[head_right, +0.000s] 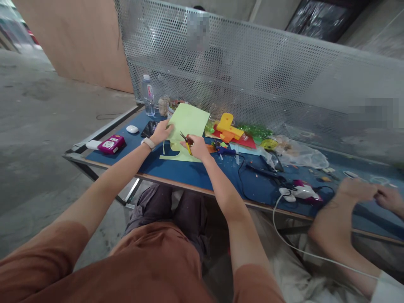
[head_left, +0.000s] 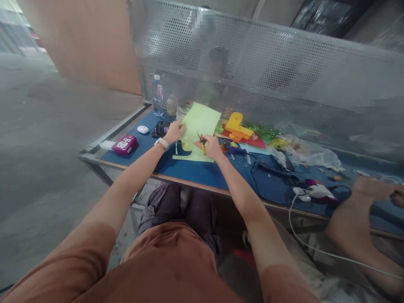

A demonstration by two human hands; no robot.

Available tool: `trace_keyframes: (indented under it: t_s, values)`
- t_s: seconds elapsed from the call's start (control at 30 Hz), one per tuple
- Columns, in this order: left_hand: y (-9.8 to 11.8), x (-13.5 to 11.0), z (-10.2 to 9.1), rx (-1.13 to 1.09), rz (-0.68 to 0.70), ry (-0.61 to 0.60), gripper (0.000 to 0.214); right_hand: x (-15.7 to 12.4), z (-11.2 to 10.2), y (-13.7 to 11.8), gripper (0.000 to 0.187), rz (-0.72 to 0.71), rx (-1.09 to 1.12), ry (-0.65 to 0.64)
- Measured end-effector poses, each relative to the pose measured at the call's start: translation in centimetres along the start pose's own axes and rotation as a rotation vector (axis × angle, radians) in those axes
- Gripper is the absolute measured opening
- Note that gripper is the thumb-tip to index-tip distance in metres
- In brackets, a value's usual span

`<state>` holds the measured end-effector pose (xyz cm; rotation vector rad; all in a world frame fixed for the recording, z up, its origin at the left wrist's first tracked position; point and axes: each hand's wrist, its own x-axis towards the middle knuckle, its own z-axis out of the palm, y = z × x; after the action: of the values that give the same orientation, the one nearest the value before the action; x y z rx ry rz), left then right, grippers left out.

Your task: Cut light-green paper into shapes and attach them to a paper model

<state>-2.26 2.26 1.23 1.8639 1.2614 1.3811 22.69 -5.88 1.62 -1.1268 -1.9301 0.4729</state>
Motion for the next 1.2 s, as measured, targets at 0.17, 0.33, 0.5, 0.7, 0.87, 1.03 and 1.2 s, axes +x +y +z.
trace_keyframes:
  t_s: [0.17,0.33,0.5,0.7,0.87,1.03,1.2]
  values:
    - [-0.4,0.3,0.4,-0.030,-0.031,0.033,0.014,-0.4,0.5,0.2,0.078,0.144,0.182,-0.060]
    - [-0.8,0.3,0.5,-0.082,-0.042,0.056,0.015,-0.2,0.9,0.5,0.087,0.275,0.340,-0.106]
    - [-0.1,-0.3,0.8,-0.239,-0.025,0.117,0.021,-0.4,1.3,0.1,0.092,0.312,0.353,-0.220]
    - [-0.1,-0.3,0.9,-0.353,-0.032,0.127,0.047,-0.6,1.4,-0.2,0.089,0.359,0.379,-0.248]
    - [-2.1,0.9,0.9,-0.386,0.011,0.253,0.069,-0.8,1.1,-0.3,0.089,0.393,0.367,-0.312]
    - [-3.7,1.8,1.5,-0.388,0.050,0.317,0.078,-0.7,1.5,-1.0,0.085,0.436,0.343,-0.278]
    - [-3.7,1.8,2.1,-0.472,0.030,0.278,0.080,-0.4,1.6,-1.3,0.086,0.438,0.338,-0.170]
